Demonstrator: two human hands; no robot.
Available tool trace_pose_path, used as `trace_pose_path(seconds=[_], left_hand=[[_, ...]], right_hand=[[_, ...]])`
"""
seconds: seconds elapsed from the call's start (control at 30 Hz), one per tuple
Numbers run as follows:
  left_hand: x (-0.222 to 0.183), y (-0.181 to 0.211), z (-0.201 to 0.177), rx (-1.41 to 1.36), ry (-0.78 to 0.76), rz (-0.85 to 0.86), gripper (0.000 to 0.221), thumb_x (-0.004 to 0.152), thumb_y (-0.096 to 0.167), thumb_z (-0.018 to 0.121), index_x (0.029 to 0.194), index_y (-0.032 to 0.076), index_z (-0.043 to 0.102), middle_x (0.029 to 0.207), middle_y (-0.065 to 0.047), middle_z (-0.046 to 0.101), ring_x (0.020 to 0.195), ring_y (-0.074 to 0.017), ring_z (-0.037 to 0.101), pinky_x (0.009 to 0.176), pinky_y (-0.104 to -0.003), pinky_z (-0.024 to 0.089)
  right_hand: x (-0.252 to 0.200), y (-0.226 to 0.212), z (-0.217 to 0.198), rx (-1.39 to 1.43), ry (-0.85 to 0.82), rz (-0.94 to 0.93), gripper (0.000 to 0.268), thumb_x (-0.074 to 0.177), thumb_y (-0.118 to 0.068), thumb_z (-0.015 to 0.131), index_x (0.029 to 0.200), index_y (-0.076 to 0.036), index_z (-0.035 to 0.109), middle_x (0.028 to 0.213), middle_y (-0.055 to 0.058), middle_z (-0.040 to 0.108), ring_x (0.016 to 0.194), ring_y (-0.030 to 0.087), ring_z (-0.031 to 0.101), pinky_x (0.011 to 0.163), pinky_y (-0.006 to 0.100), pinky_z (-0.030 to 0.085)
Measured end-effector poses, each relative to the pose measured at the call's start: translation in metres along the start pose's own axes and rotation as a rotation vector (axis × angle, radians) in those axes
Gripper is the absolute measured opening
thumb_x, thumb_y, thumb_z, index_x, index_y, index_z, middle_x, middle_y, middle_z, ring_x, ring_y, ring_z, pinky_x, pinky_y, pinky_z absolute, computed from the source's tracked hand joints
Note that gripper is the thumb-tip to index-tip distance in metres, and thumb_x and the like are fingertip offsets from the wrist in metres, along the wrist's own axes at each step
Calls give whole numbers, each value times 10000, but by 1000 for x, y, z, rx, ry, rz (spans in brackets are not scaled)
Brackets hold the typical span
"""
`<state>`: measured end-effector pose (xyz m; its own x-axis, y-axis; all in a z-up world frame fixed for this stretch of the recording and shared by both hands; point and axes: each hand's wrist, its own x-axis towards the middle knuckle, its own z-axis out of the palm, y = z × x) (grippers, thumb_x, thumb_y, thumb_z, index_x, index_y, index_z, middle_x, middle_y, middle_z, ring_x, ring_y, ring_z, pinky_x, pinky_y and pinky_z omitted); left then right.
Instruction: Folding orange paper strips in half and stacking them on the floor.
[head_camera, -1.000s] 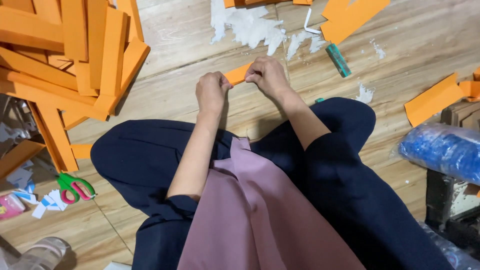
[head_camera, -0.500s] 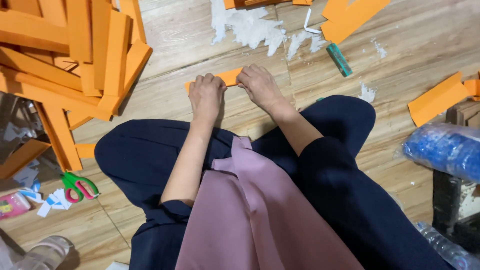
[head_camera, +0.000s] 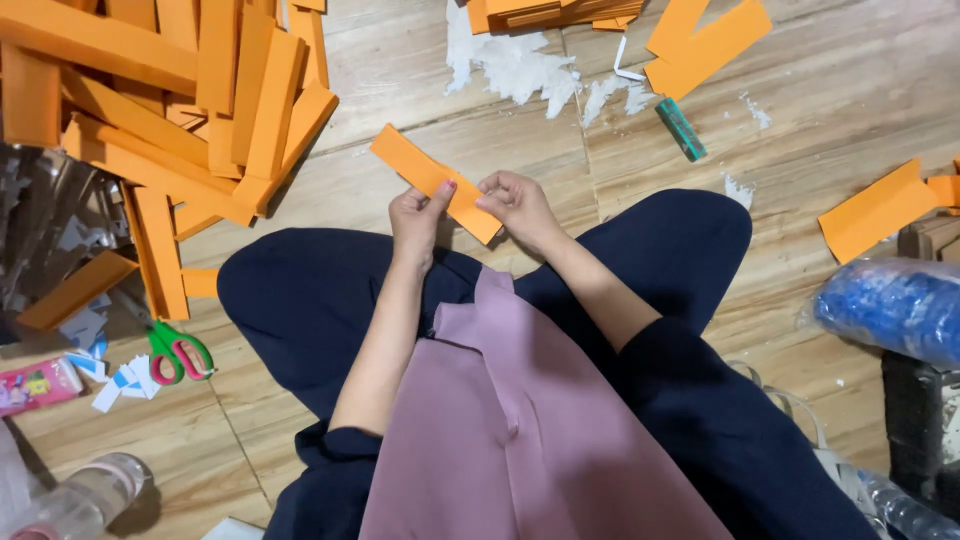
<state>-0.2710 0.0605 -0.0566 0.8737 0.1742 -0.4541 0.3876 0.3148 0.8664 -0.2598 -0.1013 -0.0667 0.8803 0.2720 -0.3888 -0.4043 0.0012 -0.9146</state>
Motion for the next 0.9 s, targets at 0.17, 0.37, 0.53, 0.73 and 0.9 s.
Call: trace_pose_path(seconds=[0.17,0.37,0.53,0.73,0.9], left_hand=[[-8,4,3,-102,23,9,166,769,176,727,889,76,672,735,-78,673,658,-132,657,618,-268,555],[12,-11,-21,-359,131,41,148,811,168,679,931,104,619,835,-66,675,748,-150,669,665,-275,561],[-21,41,-4,-388,-18,64,279,793,163,694,1037,53,615,887,-115,668,768,-190,661,710,-342,565],[-19,32,-10,-330,-6,63,250,815,131,663,1037,23,625,875,-155,680,731,-175,678,670,-293,564],[-11,22,-11,-460,-30,52,313,851,138,631,1130,10,573,1011,-233,630,870,-273,665,754,-387,552]], right_hand=[[-18,-25,6,-98,-54,32,124,809,-47,620,914,19,610,625,114,631,460,137,611,383,198,505],[-6,13,-11,-189,-127,10,95,806,-29,603,887,12,629,597,132,616,444,152,607,371,206,493],[-6,14,-15,-282,-160,10,83,806,-19,583,867,10,632,572,119,604,435,151,603,370,197,477],[-25,-17,4,-450,-152,-85,75,798,-103,625,851,-91,677,608,6,627,556,68,546,507,209,449],[-37,-51,25,-848,178,-635,224,775,-251,700,963,-174,607,771,-9,549,753,189,573,680,306,477]])
